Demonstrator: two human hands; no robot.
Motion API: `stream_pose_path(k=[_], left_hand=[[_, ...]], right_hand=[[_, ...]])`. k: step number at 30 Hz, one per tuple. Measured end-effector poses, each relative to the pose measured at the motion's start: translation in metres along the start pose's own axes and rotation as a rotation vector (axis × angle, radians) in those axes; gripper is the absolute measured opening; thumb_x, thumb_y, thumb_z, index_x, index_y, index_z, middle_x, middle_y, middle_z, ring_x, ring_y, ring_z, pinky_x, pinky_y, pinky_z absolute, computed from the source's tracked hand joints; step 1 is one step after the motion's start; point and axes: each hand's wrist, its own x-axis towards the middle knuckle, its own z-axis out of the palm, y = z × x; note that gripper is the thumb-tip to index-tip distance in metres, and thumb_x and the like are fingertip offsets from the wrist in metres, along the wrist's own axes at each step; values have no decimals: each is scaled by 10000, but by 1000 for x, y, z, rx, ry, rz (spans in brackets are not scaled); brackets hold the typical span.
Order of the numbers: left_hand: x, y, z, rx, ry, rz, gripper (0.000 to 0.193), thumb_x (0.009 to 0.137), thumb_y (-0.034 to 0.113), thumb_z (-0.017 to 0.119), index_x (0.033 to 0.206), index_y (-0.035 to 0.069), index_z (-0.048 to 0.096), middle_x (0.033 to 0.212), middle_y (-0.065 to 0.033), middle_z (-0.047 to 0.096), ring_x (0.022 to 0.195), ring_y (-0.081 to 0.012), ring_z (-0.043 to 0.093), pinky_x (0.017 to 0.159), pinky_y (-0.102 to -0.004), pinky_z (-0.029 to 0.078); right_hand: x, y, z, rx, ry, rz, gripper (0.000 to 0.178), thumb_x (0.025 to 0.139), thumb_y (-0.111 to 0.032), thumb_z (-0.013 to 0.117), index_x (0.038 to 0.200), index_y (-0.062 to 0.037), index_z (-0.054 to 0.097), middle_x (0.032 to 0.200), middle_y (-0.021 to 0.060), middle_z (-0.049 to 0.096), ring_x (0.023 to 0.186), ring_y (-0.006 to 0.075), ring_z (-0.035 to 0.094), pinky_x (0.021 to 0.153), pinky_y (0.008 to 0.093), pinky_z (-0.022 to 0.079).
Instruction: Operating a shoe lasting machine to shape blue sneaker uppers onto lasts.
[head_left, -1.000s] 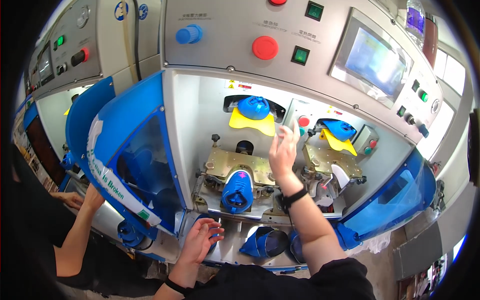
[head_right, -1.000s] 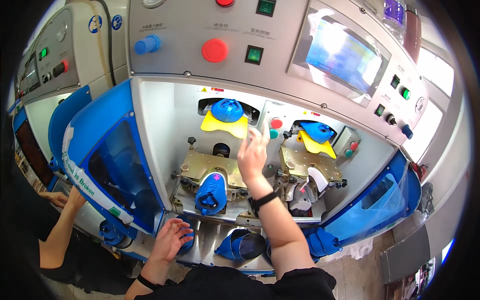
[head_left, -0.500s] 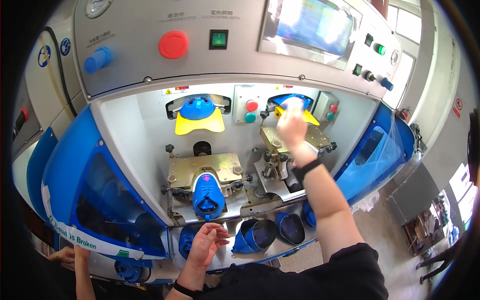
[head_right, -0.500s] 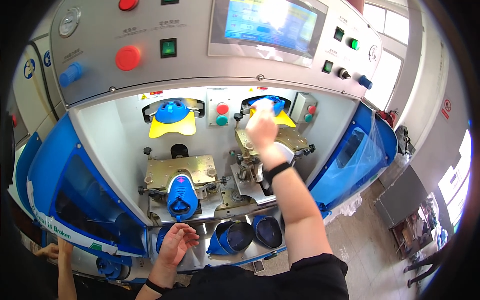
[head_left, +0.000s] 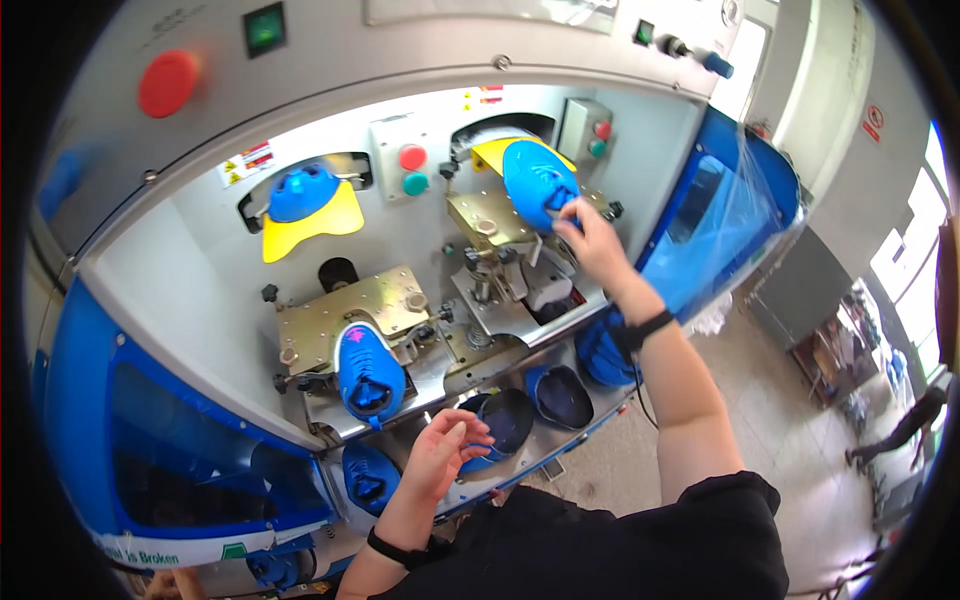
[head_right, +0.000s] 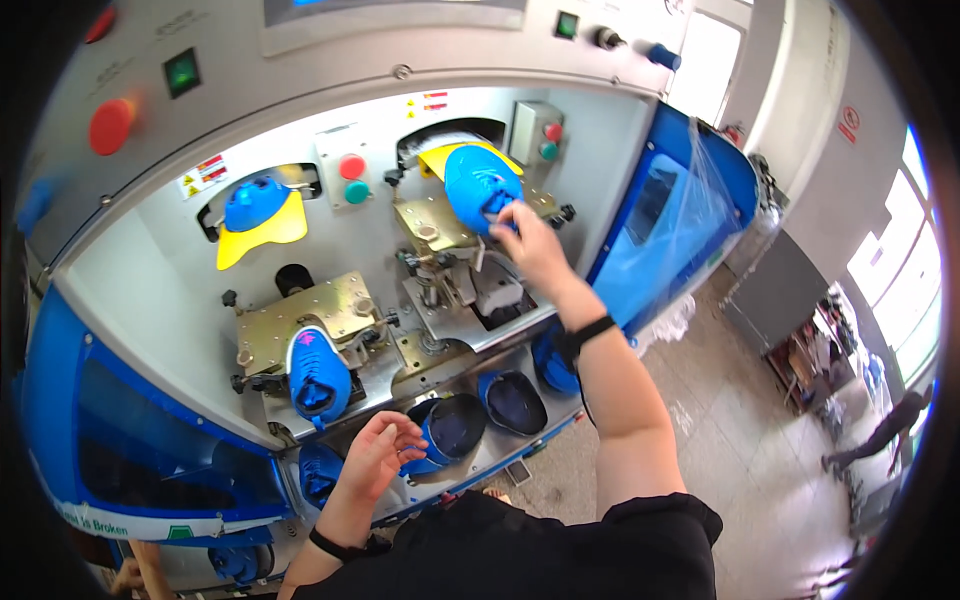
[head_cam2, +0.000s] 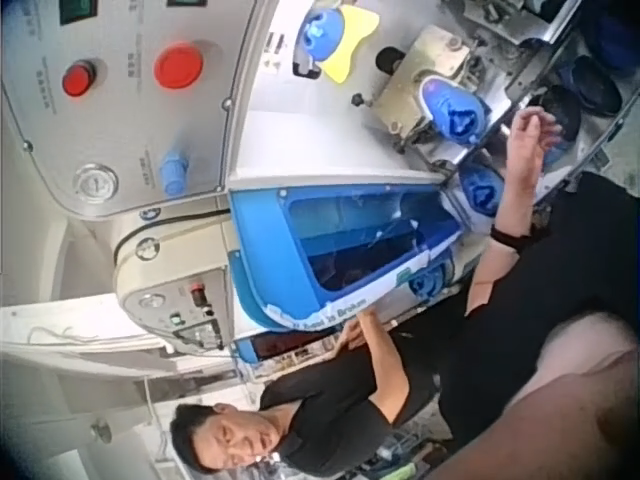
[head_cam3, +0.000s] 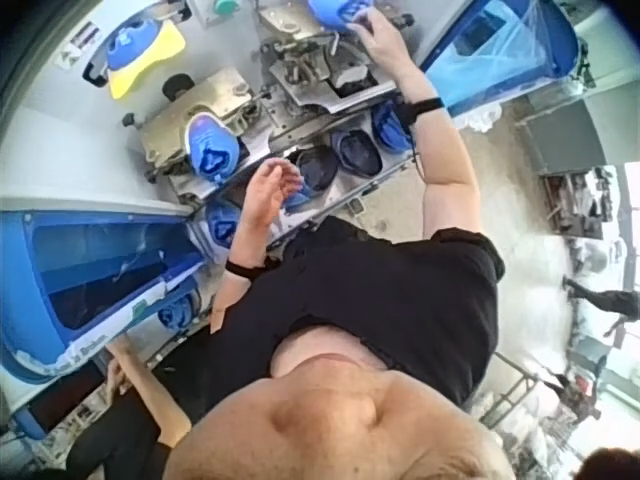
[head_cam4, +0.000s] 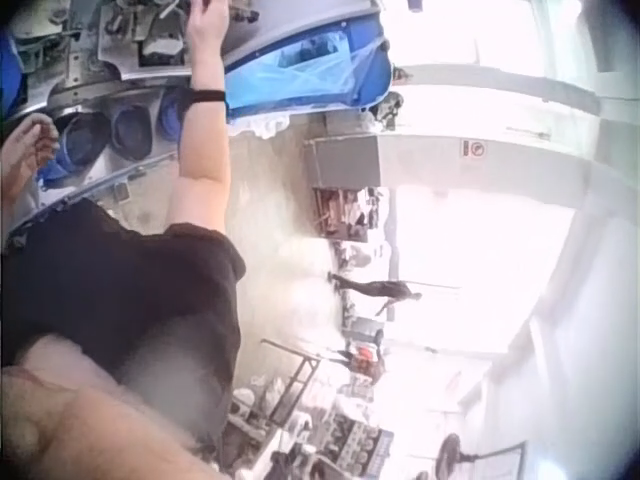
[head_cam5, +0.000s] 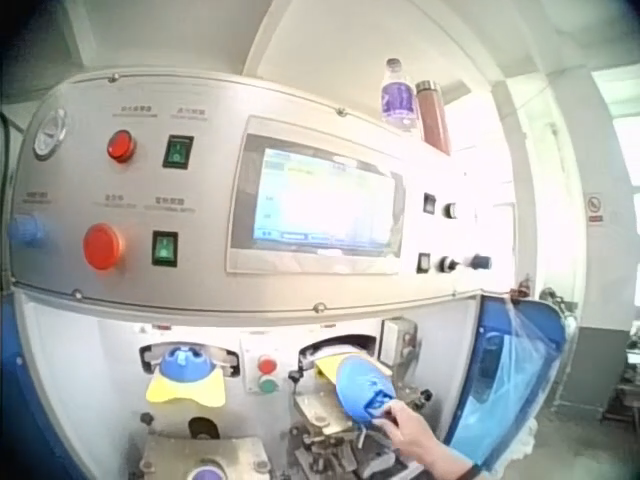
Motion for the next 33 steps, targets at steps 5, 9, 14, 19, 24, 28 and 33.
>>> stream_pose_path(k=[5, 9, 14, 19, 24, 28, 33], left_hand=[[48, -38, 15, 22, -73, -236, 223, 1002, 208, 509, 1149, 45, 546, 1083, -121, 633, 995, -235, 652, 846, -339, 526], [90, -66, 35, 65, -38, -286, 292, 1008, 220, 495, 1246, 53, 528, 1222, -128, 593, 1074, -268, 635, 873, -347, 518], [151, -81, 65, 48, 141, -208, 437, 1015, 293, 484, 1373, 55, 409, 1332, -140, 529, 1133, -279, 609, 883, -353, 509], [199, -90, 89, -39, 305, -53, 423, 992, 312, 536, 1303, 58, 404, 1218, -135, 561, 1038, -269, 632, 867, -373, 521], [227, -100, 96, 39, 481, 40, 550, 933, 371, 629, 1246, -11, 387, 1125, -160, 581, 956, -265, 662, 768, -331, 543], [235, -89, 108, 291, 624, -34, 542, 901, 418, 659, 1124, -30, 451, 973, -173, 646, 770, -265, 705, 614, -310, 564], [240, -95, 107, 460, 686, 17, 531, 912, 457, 629, 1050, -39, 501, 890, -176, 680, 707, -249, 714, 564, -294, 564]], right_hand=[[-158, 0, 7, -63, 156, 113, 176, 857, -69, 652, 988, -31, 541, 903, 151, 577, 835, 328, 593, 749, 365, 475], [-195, 2, 4, -75, 78, 275, 180, 849, -74, 668, 974, -26, 547, 905, 144, 589, 850, 326, 602, 736, 375, 476], [-164, 14, 2, -77, -19, 204, 198, 834, -100, 680, 977, -35, 560, 921, 146, 607, 888, 352, 596, 753, 396, 479], [-149, 30, 4, -22, -98, 175, 205, 832, -124, 682, 974, -45, 557, 928, 143, 614, 887, 354, 601, 747, 411, 484], [-143, 53, 1, 51, -192, 156, 206, 842, -139, 670, 980, -46, 547, 937, 146, 615, 893, 356, 603, 745, 423, 483], [-142, 65, -8, 83, -223, 115, 188, 854, -132, 660, 983, -42, 555, 932, 153, 615, 878, 356, 610, 727, 415, 486], [-139, 67, -14, 114, -214, 97, 188, 851, -121, 669, 991, -39, 573, 954, 143, 614, 829, 338, 624, 699, 391, 491]])
